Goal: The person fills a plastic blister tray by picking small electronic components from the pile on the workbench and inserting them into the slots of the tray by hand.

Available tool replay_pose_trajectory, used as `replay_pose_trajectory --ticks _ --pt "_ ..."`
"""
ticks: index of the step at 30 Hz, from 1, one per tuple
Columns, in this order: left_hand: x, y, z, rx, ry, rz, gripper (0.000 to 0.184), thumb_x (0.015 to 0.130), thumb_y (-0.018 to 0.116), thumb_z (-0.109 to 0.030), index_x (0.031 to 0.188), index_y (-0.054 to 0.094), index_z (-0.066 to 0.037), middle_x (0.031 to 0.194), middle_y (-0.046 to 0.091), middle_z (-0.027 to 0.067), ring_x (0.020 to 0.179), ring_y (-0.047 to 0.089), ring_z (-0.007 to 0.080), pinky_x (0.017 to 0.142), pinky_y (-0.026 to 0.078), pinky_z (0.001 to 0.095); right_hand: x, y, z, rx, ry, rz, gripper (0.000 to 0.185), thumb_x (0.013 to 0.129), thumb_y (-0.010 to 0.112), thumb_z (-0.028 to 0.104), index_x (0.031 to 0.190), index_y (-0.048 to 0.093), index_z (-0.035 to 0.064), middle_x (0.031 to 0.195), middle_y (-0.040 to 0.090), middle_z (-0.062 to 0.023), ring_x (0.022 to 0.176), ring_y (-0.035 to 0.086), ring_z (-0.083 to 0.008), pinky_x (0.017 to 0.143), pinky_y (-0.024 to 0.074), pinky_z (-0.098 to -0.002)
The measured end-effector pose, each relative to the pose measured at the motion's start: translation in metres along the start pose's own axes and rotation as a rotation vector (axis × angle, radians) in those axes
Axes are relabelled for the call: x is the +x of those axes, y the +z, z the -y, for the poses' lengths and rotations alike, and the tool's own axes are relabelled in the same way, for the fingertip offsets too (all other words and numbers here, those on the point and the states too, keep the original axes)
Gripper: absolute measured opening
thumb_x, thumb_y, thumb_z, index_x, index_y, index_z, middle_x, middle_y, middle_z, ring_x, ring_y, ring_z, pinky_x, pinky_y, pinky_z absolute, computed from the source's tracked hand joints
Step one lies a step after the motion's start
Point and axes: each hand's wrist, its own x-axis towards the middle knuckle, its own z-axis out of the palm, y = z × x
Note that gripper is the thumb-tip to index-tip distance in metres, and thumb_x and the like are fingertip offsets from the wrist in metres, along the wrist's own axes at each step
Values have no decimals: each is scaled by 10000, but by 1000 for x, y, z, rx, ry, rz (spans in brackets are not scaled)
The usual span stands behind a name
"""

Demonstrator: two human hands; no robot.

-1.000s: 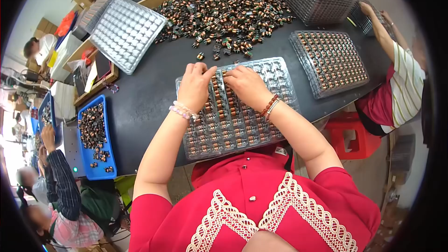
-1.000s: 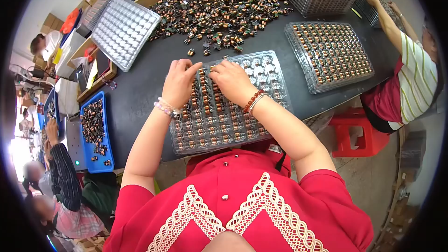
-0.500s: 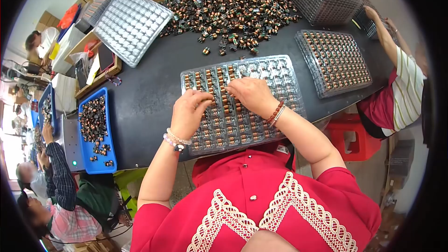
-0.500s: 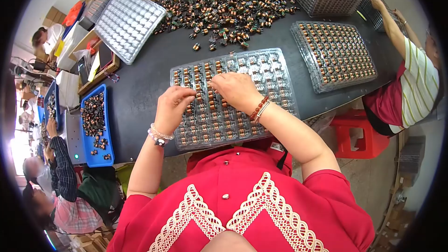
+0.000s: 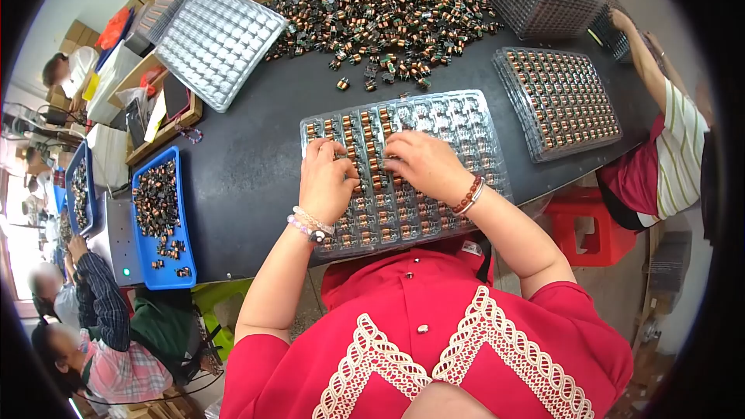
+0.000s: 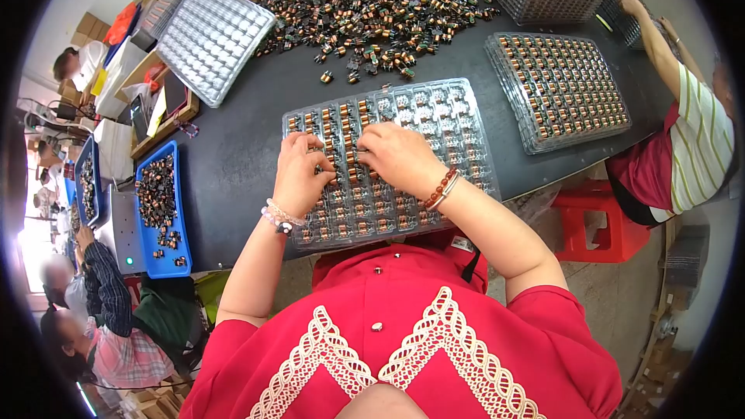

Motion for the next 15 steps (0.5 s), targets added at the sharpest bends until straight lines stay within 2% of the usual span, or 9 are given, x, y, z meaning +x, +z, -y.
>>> replay_pose_trajectory --ticks 2,3,5,6,7,8,10,13,15 --pt "1 -4 -5 34 36 -31 41 684 713 -85 710 689 -64 1038 604 72 1147 471 313 963 386 434 -6 -1 1 27 -52 88 180 818 670 186 955 647 71 997 638 -59 902 622 -248 755 520 -353" --pt "7 -5 -1 36 41 -31 41 684 713 -85 710 689 -64 1038 604 72 1147 471 313 963 386 434 -7 -2 0 25 -51 83 180 818 670 186 955 647 71 997 638 -59 902 622 -248 755 520 -353" --pt "28 -5 14 -92 -11 -73 49 751 676 -104 754 681 -56 945 635 91 1034 536 312 907 423 422 -11 -3 3 -25 -96 53 188 804 687 200 943 657 77 997 633 -38 909 611 -223 754 521 -336" --pt "44 1 23 -100 40 -276 92 824 627 -134 835 677 -58 875 648 104 932 569 316 845 451 409 -11 -4 5 -101 -110 42 192 800 691 199 953 661 89 989 626 -19 904 603 -213 743 522 -323" --pt "63 -1 28 -52 -7 -245 126 864 598 -156 912 671 -65 917 656 108 920 575 319 827 464 408 -11 -4 7 -101 -112 40 192 800 691 199 953 661 89 989 626 -19 904 603 -213 743 522 -323" --pt "84 5 36 -24 -38 -282 157 866 603 -180 955 663 -65 939 663 118 950 586 318 840 474 414 -10 -4 8 -118 -133 38 192 797 690 195 955 662 89 990 622 -16 899 600 -210 735 522 -319" --pt "122 11 38 65 -230 -179 215 842 639 -212 1003 662 -72 968 664 118 989 596 311 850 488 425 -9 -2 4 -108 -194 6 215 798 676 159 994 649 75 962 625 -32 860 598 -210 710 524 -319" --pt "153 34 53 212 -233 -60 279 805 682 -235 1037 662 -83 999 665 113 1007 603 304 855 497 431 -9 7 6 -51 -135 33 246 786 619 97 1027 605 53 925 606 -62 885 589 -230 736 527 -325" --pt "160 41 59 228 -254 -93 276 776 706 -210 1012 678 -70 954 691 115 918 638 298 824 507 402 -7 5 6 -72 -138 39 288 786 596 68 1072 580 48 906 605 -71 879 593 -235 734 526 -318"
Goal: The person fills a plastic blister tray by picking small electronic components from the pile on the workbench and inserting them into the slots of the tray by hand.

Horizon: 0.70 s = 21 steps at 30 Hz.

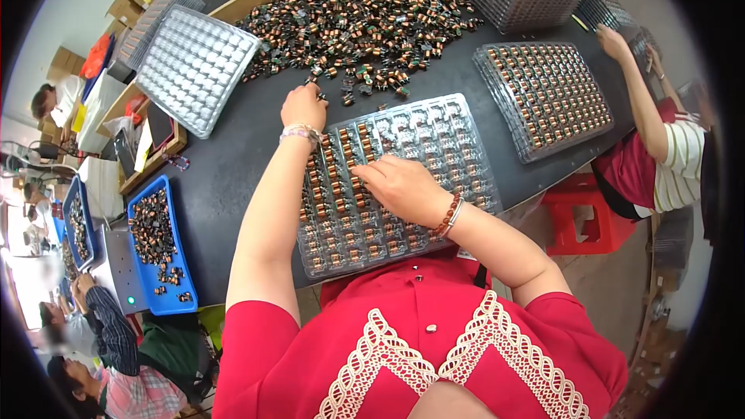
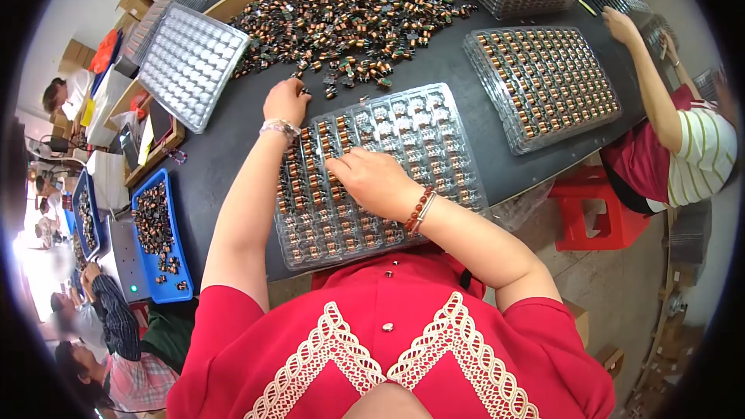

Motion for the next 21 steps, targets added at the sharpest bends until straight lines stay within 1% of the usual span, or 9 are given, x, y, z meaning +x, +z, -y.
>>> replay_pose_trajectory --ticks 2,5,7,8,9,11,12,16,21 --pt "2 -1 9 -138 70 6 277 750 721 -176 1006 694 -72 931 698 111 905 653 282 805 513 374 0 1 -3 15 -16 -46 261 814 646 103 1064 605 44 895 627 -57 832 605 -230 698 524 -333" --pt "-25 -28 18 -289 211 -143 275 732 730 -124 1002 703 -79 919 694 94 875 661 243 787 514 359 -6 1 -8 39 -36 -82 254 781 676 104 1026 626 60 952 630 -46 852 607 -220 715 523 -327" --pt "-64 -55 25 -319 336 -137 311 725 729 -95 1033 691 -81 927 686 93 871 661 231 786 517 340 -7 -3 -7 27 -45 -76 245 737 701 94 977 652 78 999 633 -40 869 609 -212 731 523 -322" --pt "-90 -67 23 -463 246 -88 330 717 724 -104 1041 668 -86 899 670 68 892 607 260 802 482 365 -7 -2 -7 28 -39 -69 264 721 705 78 980 653 78 1002 636 -41 869 610 -214 730 522 -318" --pt "-113 -79 24 -488 212 -33 326 710 726 -85 1028 651 -72 886 660 68 884 607 258 789 484 362 -7 -1 -7 33 -41 -80 252 724 706 76 972 655 74 997 639 -43 868 614 -216 730 523 -318" --pt "-154 -88 37 -428 269 -51 265 688 741 -75 933 640 -60 865 645 84 866 597 273 782 482 370 -7 1 -8 42 -49 -93 241 728 707 75 963 657 70 992 643 -45 867 618 -218 731 524 -318" --pt "-170 -94 40 -377 269 7 254 678 747 -72 908 639 -66 854 639 85 867 589 282 774 479 380 -8 3 -9 68 -34 -110 220 727 700 84 940 646 73 977 638 -41 872 617 -217 725 528 -318" --pt "-209 -93 48 -401 222 100 220 683 743 -76 871 630 -70 844 634 74 876 574 281 786 458 389 -10 5 -11 124 -1 -153 133 756 704 84 868 641 47 973 663 -53 864 634 -232 721 527 -327" --pt "-210 -91 53 -253 423 75 173 707 721 -84 850 626 -72 893 653 40 875 574 248 784 449 370 -10 3 -9 124 16 -143 92 779 687 84 834 630 37 980 674 -63 849 637 -240 712 527 -338"
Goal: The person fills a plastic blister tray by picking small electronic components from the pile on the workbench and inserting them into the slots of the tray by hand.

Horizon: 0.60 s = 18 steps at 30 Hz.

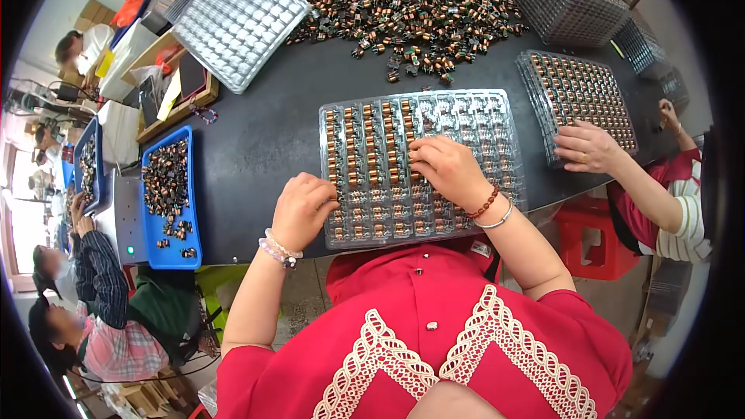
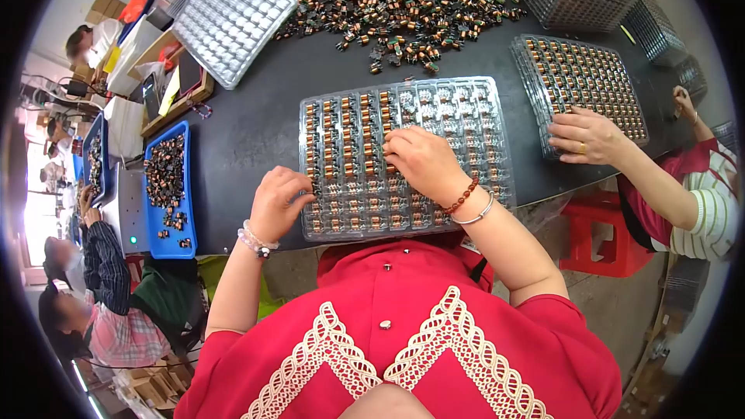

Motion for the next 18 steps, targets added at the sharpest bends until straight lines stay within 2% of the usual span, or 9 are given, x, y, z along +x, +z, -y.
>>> replay_pose_trajectory --ticks 3,7,9,10,12,13,15,16,18 --pt "0 2 1 43 80 -21 154 716 718 -88 845 636 -64 889 651 40 878 576 246 794 448 369 -1 -3 1 31 -3 -8 88 785 683 83 849 648 33 984 677 -66 849 636 -239 710 525 -340" --pt "-2 1 -2 25 49 -22 120 736 713 -91 833 649 -60 900 650 40 897 574 245 803 446 371 -1 -4 -2 45 -31 -10 93 792 681 88 869 669 38 986 680 -64 842 633 -237 709 522 -337" --pt "-3 4 -10 -24 -96 -70 88 748 708 -73 811 649 -57 895 649 42 920 572 252 821 447 378 0 -6 -1 42 -23 13 102 792 686 99 880 680 48 988 679 -60 833 628 -235 706 520 -334" --pt "-5 10 -10 -22 -100 -67 88 748 708 -73 811 649 -57 895 649 42 920 572 252 821 447 378 -1 -5 -1 47 -23 14 102 792 686 99 880 680 48 988 679 -60 833 628 -235 706 520 -334" --pt "-11 26 -6 -111 -165 -239 95 745 712 -57 816 649 -51 930 627 57 980 548 267 862 435 386 -1 -5 -3 68 -19 4 95 797 687 107 876 681 53 990 677 -57 826 626 -234 704 519 -331" --pt "-12 30 -8 -110 -164 -234 95 745 712 -57 816 649 -51 930 627 57 980 548 267 862 435 386 -1 -5 -3 71 -15 3 95 797 687 107 876 681 53 990 677 -57 826 626 -234 704 519 -331" --pt "-11 37 -12 -88 -300 -347 123 734 718 -34 835 650 -52 1001 596 74 1038 519 271 913 414 374 -2 -5 -3 74 -10 -2 94 800 688 113 875 683 58 991 675 -54 827 627 -232 706 519 -333" --pt "-13 39 -12 -135 -381 -329 117 732 722 -40 829 658 -57 1068 564 69 1102 472 277 951 380 390 -3 -6 -4 74 -6 -3 94 800 688 113 875 683 58 991 675 -54 827 627 -232 706 519 -333" --pt "-14 39 -8 -108 -381 -319 108 734 724 -48 821 661 -60 1073 564 68 1116 463 279 964 368 395 -3 -5 -4 82 5 8 95 803 690 127 875 685 64 992 675 -50 843 627 -229 716 521 -330"
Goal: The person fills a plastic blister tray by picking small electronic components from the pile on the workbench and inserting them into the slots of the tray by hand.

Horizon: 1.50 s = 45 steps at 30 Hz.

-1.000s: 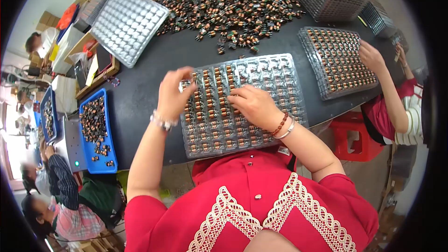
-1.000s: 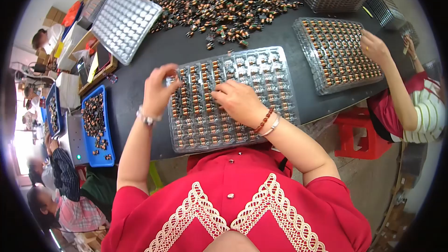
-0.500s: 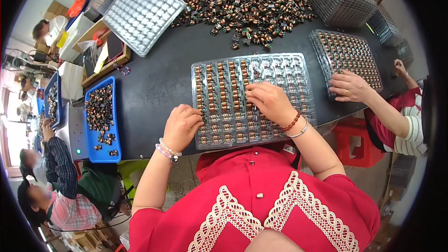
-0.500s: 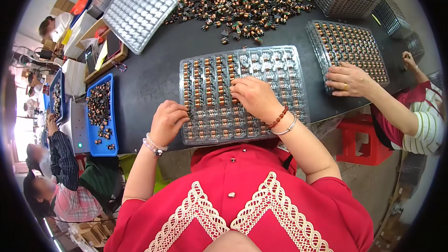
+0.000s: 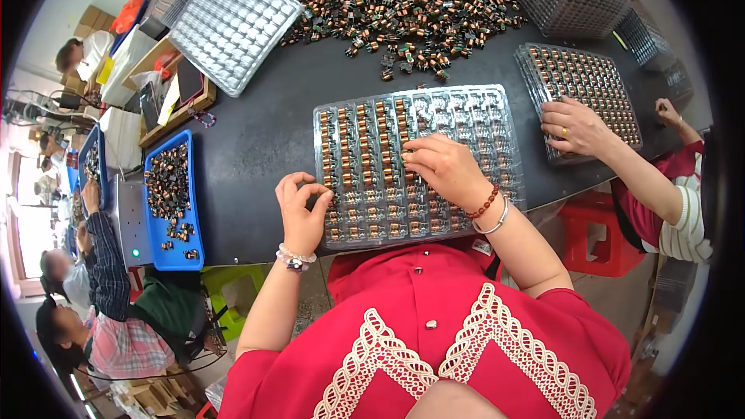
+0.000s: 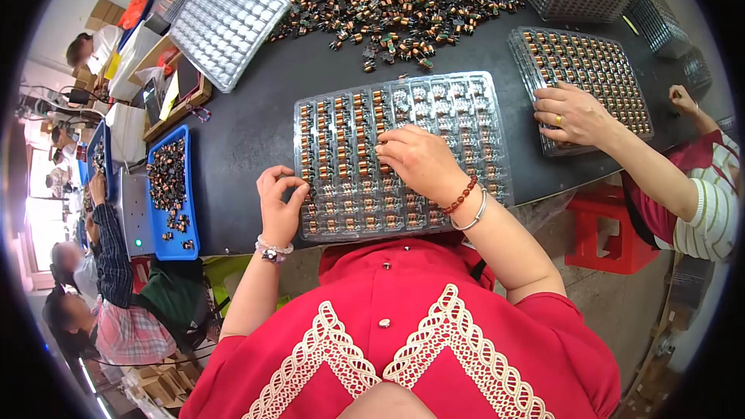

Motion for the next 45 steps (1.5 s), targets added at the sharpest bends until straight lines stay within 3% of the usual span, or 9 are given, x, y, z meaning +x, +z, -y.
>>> replay_pose_trajectory --ticks 9,14,22,25,28,32,34,39,45 --pt "13 -9 5 20 -1 110 92 706 745 -67 768 676 -74 1084 559 57 1174 431 289 987 357 411 -2 -2 1 -28 -12 -10 104 793 687 123 887 702 81 990 666 -35 879 623 -215 720 529 -318" --pt "22 -15 -3 164 221 145 110 684 761 -81 760 682 -70 1072 551 69 1173 428 335 974 373 447 -1 -3 2 -21 -11 -2 106 793 682 103 892 697 67 1014 668 -44 847 618 -226 697 523 -325" --pt "20 -13 -8 126 1 154 99 675 765 -72 724 682 -54 1069 558 69 1152 439 308 954 394 413 -2 -2 0 -5 -19 -6 104 792 681 102 890 696 70 1009 669 -45 838 616 -227 700 521 -329" --pt "20 -13 -8 118 80 143 104 677 755 -56 754 685 -55 1068 563 71 1144 452 314 945 404 416 -2 -4 1 -11 -27 -6 105 792 682 102 891 697 72 1005 670 -45 833 616 -227 699 520 -329" --pt "22 -13 -14 215 365 131 138 674 742 -37 793 674 -44 1074 559 87 1132 475 325 936 417 428 -2 -3 1 -7 -22 -3 103 792 683 104 889 697 72 998 670 -45 829 615 -227 700 518 -329" --pt "17 -10 -5 120 316 83 143 682 744 -39 794 655 -47 1075 558 98 1114 484 318 933 414 423 -1 -1 0 1 -26 -18 94 793 687 112 877 695 70 976 669 -40 825 615 -227 702 516 -327" --pt "13 -7 -5 -32 38 54 175 711 726 -26 852 627 -59 1050 575 96 1100 507 294 938 415 400 -2 0 2 -1 -20 -20 92 792 689 115 873 694 72 971 668 -39 829 616 -225 703 516 -326" --pt "55 15 -25 -56 150 -27 220 734 726 -67 927 623 -54 1056 586 113 1090 496 311 936 405 410 0 0 1 -13 -8 -21 87 784 700 136 848 686 79 938 663 -30 833 618 -221 711 515 -323" --pt "133 94 -80 33 586 212 242 743 704 -103 970 650 -37 1050 616 122 1129 485 324 962 412 412 0 1 1 -28 39 -21 110 767 707 139 859 680 84 925 662 -43 829 631 -230 716 519 -337"
